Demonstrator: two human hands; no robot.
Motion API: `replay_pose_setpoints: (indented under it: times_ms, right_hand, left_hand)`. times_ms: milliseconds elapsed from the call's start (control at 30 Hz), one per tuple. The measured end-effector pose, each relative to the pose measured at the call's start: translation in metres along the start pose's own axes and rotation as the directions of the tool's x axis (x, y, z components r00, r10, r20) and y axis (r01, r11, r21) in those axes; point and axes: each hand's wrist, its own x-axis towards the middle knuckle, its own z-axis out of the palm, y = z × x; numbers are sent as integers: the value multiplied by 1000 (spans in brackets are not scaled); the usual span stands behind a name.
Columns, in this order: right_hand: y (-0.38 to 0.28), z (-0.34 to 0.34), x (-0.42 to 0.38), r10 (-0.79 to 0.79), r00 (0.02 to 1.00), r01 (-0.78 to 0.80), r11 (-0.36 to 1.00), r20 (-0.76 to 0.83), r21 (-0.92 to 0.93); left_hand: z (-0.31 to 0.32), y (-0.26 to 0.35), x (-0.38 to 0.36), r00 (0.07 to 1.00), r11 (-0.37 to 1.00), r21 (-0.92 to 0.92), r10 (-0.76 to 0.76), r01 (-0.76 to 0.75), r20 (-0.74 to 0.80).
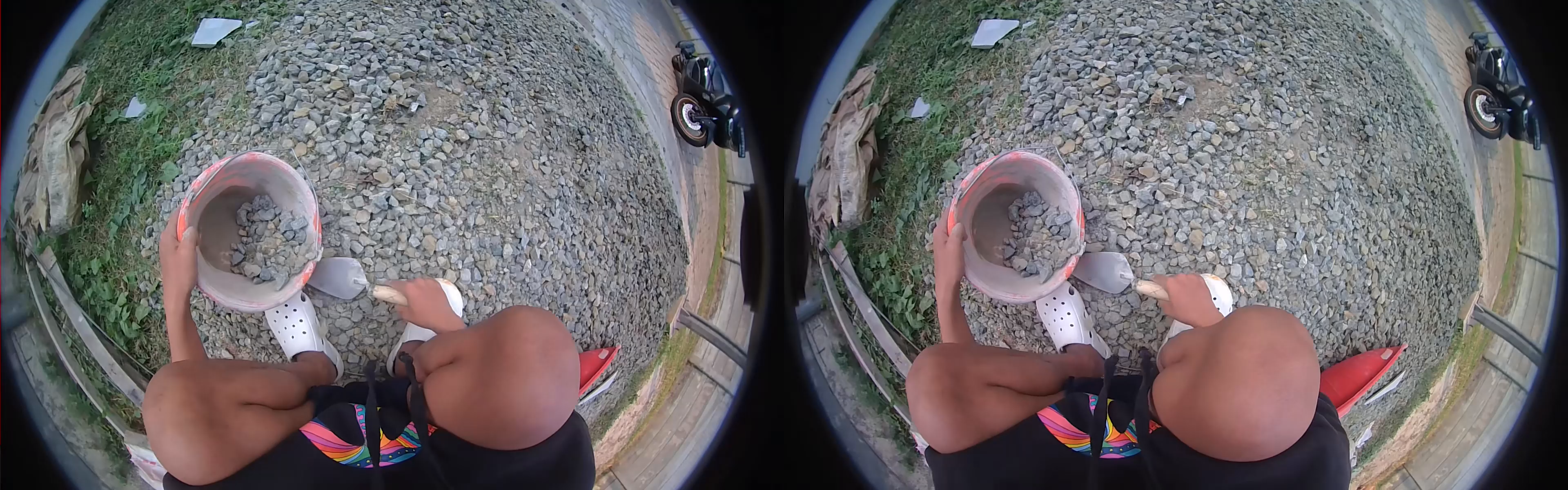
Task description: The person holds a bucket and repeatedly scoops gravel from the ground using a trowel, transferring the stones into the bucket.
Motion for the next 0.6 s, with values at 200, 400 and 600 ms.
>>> replay_pose_setpoints:
  times_ms: [200, 400, 600]
  right_hand:
    - [-16, -62, -4, 52, 983, -100, 956, 176, 276]
    - [-148, -197, -83, 395, 902, -403, 915, 176, 15]
    - [-207, -221, -61, 543, 827, -560, 772, -145, -302]
  left_hand:
    - [-4, -1, 1, 1000, 1000, 4, -28, 28, -7]
    - [-1, 1, 4, 999, 999, 10, -34, 34, -1]
    - [-4, 0, 8, 998, 999, -9, -52, 52, 23]
